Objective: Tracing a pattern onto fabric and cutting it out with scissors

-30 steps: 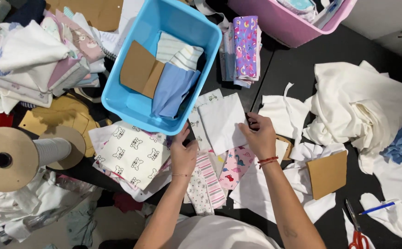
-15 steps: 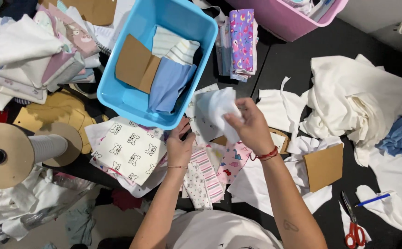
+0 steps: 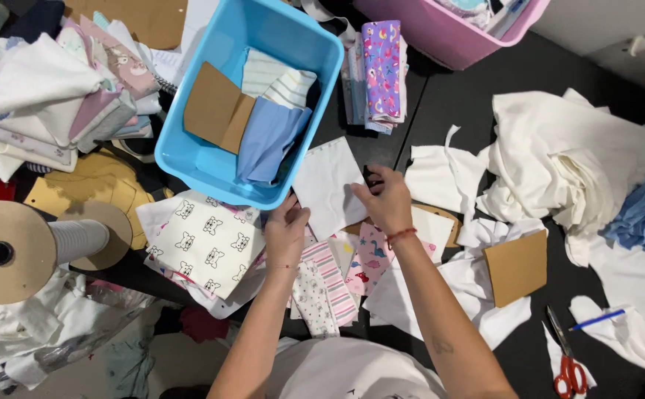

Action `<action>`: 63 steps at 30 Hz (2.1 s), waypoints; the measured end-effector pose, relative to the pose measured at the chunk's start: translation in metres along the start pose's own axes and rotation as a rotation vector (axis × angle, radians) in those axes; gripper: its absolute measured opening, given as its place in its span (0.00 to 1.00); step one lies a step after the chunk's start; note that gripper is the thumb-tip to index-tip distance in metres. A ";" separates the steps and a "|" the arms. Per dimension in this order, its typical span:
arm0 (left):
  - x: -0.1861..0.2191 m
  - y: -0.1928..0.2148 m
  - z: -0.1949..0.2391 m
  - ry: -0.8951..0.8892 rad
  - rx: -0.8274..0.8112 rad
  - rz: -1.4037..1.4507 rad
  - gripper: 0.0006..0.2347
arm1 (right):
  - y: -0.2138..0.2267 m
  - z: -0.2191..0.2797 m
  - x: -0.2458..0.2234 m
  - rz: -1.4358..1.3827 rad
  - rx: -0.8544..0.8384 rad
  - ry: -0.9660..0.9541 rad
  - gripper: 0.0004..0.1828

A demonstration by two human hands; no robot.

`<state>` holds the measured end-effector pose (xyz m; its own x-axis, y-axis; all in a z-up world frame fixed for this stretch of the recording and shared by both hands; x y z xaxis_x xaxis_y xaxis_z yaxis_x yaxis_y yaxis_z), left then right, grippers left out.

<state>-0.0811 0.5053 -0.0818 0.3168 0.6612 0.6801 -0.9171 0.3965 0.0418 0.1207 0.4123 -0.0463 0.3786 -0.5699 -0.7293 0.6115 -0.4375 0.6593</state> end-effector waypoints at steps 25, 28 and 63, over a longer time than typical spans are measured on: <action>0.136 -0.062 0.170 -0.662 -0.663 -0.091 0.07 | 0.111 0.085 -0.072 -1.006 0.064 0.400 0.19; 0.127 -0.068 0.160 -0.512 -0.686 -0.099 0.08 | 0.118 0.084 -0.074 -0.896 0.095 0.549 0.08; 0.049 0.026 0.112 -0.066 -0.135 -0.586 0.03 | 0.108 0.018 -0.032 0.057 0.121 0.574 0.14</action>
<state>-0.1169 0.4768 0.0342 0.7404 0.2694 0.6158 -0.5543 0.7629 0.3328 0.1619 0.3705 0.0515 0.7449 -0.1422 -0.6518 0.5077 -0.5129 0.6922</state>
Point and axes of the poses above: each hand's wrist, its own z-axis away from the middle knuckle, its own y-axis out of the back of the hand, x = y × z, the point moved 9 cm from there along -z, towards the middle knuckle, and after that the axes turned 14 degrees about y, right-handed, at the moved point
